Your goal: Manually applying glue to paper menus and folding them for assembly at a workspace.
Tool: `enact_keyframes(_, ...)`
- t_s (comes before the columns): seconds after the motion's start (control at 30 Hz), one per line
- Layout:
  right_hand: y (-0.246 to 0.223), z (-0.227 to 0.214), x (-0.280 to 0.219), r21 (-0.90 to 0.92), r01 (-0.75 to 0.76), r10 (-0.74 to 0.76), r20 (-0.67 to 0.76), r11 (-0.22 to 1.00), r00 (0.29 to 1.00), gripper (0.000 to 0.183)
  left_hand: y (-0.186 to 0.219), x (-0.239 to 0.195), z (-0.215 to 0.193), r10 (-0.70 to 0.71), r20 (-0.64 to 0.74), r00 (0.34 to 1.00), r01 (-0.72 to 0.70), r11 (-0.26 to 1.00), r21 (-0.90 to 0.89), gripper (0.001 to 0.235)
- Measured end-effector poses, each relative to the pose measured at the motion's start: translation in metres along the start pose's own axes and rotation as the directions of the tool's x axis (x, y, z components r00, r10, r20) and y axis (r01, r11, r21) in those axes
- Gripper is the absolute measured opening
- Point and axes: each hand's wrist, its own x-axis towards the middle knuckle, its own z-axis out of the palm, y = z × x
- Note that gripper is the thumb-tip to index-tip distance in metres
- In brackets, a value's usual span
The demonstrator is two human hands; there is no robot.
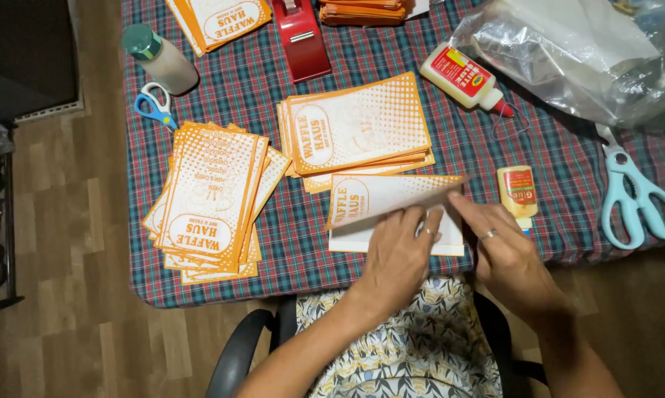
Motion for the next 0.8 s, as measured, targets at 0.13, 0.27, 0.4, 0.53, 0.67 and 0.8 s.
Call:
enact_keyframes(0.13,-0.011,-0.005,-0.009,-0.040,-0.053,0.051,-0.043,0.998,0.998,0.035,-0.008,0.011,-0.001,-0.014,0.114,0.993,0.021,0.998,-0.059,0.034)
enact_keyframes(0.27,-0.005,-0.002,-0.021,-0.079,-0.111,0.108,-0.040,0.991,0.993,0.024,-0.013,0.021,0.002,0.034,0.101,0.994,-0.031,0.999,-0.030,0.041)
enact_keyframes(0.4,0.003,0.006,-0.032,-0.156,-0.089,0.082,-0.048,0.984,0.995,0.024,-0.017,0.025,0.012,0.018,0.090,0.996,-0.018,1.000,0.000,0.049)
enact_keyframes(0.53,-0.004,0.002,-0.026,-0.154,-0.095,0.091,-0.032,0.984,0.995,0.022,-0.019,0.025,0.021,0.045,0.063,0.997,-0.051,0.994,0.102,0.051)
enact_keyframes(0.67,-0.004,0.001,-0.023,-0.082,-0.091,0.091,-0.003,0.992,0.996,0.003,-0.015,0.028,0.019,0.012,0.077,0.997,-0.024,0.987,0.160,0.042)
enact_keyframes(0.8,-0.009,-0.004,-0.023,-0.083,0.008,-0.007,0.008,0.997,1.000,0.003,-0.006,0.033,0.012,-0.094,0.081,0.992,0.074,0.972,0.221,0.055)
